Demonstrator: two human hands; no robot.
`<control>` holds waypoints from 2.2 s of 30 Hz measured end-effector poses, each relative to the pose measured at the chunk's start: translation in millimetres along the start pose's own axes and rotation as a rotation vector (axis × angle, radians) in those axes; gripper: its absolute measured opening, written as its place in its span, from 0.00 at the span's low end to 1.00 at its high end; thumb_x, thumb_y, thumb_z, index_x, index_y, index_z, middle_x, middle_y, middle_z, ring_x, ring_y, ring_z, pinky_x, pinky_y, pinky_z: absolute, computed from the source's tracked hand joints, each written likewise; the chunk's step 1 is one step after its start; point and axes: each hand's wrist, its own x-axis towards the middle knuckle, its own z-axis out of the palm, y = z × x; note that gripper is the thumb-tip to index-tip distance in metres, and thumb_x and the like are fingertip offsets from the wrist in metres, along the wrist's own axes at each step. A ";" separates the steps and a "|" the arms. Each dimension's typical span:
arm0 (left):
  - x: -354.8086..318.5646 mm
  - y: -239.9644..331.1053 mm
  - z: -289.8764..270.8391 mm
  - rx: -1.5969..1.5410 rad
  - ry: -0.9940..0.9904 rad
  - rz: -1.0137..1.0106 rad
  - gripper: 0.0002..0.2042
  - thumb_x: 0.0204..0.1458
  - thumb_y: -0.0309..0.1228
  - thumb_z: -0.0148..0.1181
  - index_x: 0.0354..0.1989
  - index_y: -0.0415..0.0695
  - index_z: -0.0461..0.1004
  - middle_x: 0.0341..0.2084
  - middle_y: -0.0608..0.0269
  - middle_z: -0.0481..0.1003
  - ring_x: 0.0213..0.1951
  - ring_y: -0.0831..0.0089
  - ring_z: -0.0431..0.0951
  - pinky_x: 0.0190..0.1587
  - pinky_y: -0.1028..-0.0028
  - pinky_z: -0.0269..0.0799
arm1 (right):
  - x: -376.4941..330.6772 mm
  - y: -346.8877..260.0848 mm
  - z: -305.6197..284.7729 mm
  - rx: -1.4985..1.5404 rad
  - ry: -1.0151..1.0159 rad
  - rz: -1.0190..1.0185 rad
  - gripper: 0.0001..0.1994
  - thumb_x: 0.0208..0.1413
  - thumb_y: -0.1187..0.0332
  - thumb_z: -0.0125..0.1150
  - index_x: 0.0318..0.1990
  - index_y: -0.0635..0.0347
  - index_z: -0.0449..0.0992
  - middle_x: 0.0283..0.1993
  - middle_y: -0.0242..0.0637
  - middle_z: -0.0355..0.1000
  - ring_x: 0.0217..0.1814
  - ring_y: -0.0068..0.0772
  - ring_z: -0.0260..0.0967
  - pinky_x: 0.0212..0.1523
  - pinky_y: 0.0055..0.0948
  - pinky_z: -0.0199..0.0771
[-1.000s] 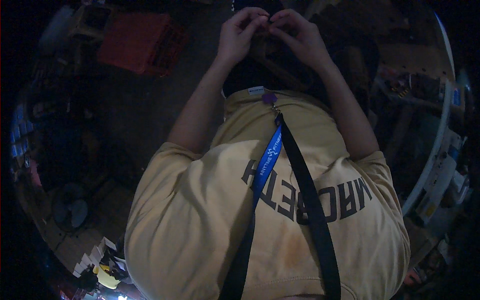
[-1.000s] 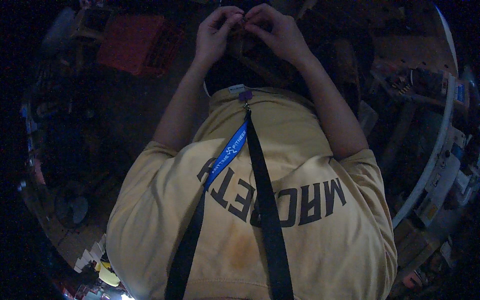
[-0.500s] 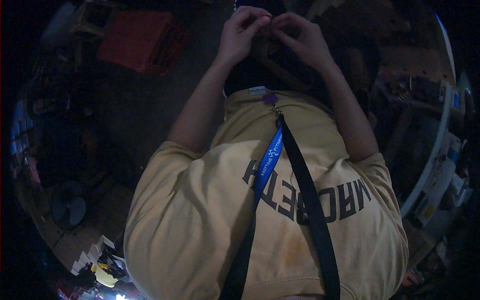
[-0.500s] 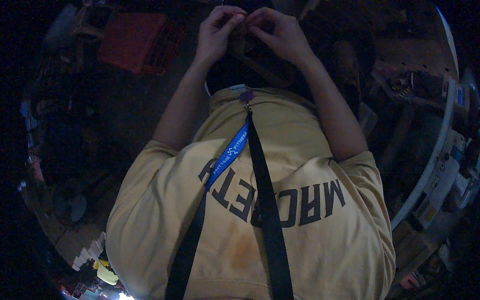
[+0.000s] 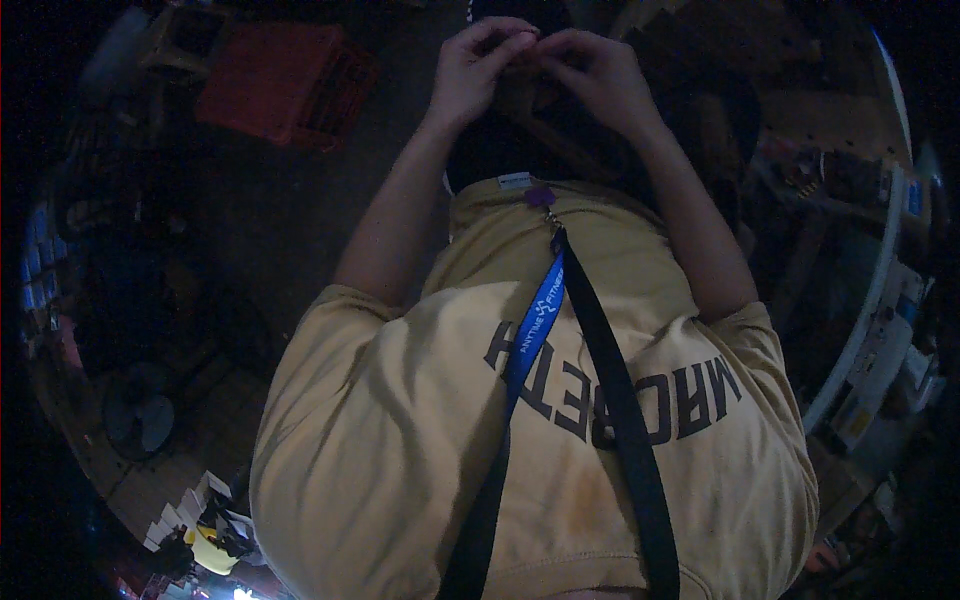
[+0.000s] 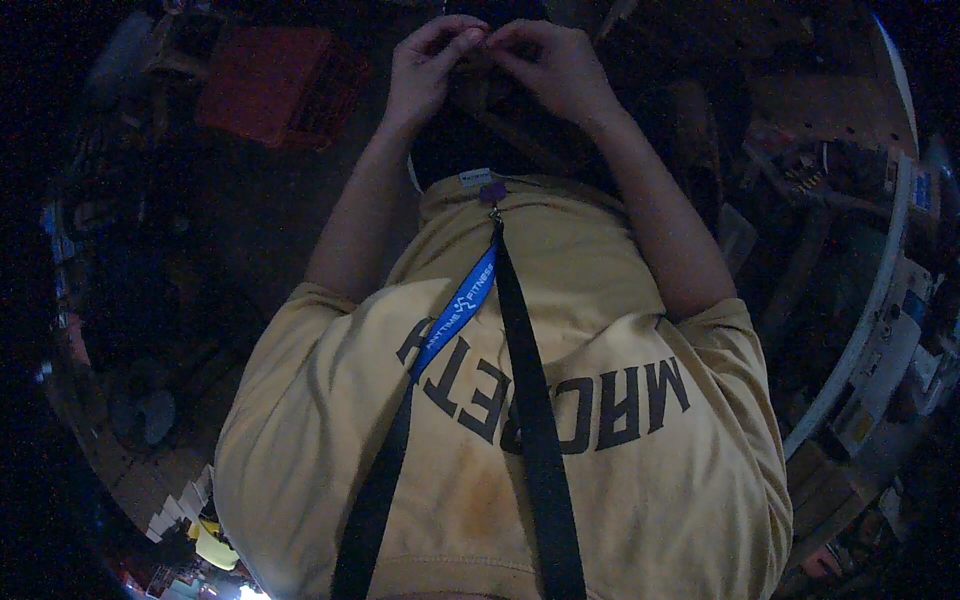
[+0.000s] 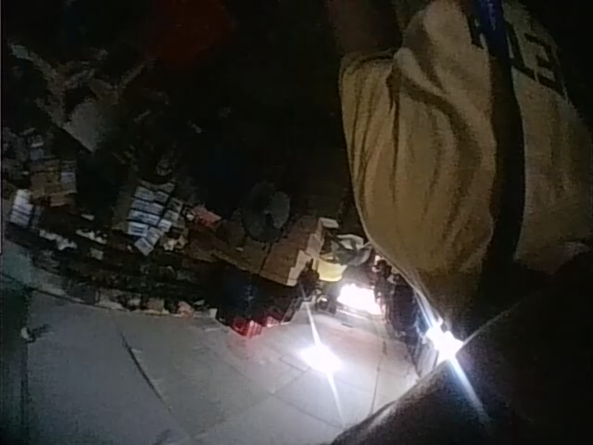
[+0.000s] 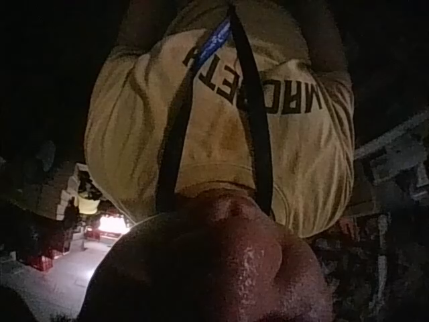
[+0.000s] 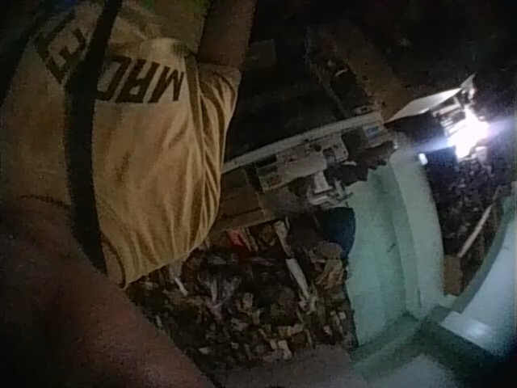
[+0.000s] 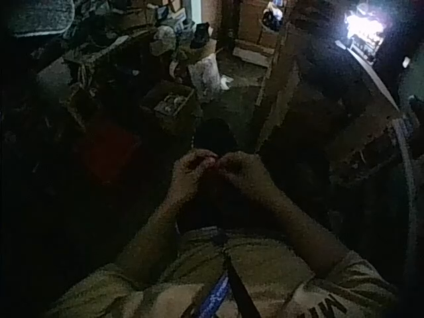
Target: The recorder is inspecting and handling a brown shoe component, possibly a leather upper or lining, checking for quality or preparing it for the next stage.
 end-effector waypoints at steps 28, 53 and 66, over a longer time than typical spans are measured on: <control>-0.7 -4.4 7.8 0.122 0.107 0.017 0.08 0.61 0.30 0.66 0.45 0.41 0.82 0.34 0.67 0.82 0.39 0.79 0.81 0.46 0.75 0.78 | -4.2 -12.5 -11.4 -0.013 -0.022 0.047 0.13 0.61 0.68 0.70 0.51 0.57 0.78 0.42 0.31 0.81 0.48 0.21 0.78 0.49 0.27 0.78; -2.9 -5.5 16.4 0.104 0.145 0.086 0.07 0.62 0.29 0.65 0.45 0.42 0.81 0.36 0.68 0.81 0.39 0.81 0.79 0.47 0.76 0.75 | 5.9 31.3 -14.4 0.499 -0.037 0.126 0.17 0.68 0.64 0.54 0.57 0.66 0.73 0.52 0.44 0.78 0.53 0.39 0.79 0.59 0.37 0.77; -2.9 -8.3 13.8 0.050 0.153 0.026 0.09 0.63 0.31 0.65 0.47 0.41 0.80 0.41 0.67 0.81 0.43 0.79 0.79 0.49 0.76 0.76 | 13.0 20.0 -5.7 0.307 -0.083 0.027 0.11 0.59 0.68 0.72 0.46 0.59 0.81 0.44 0.30 0.81 0.50 0.24 0.78 0.56 0.30 0.77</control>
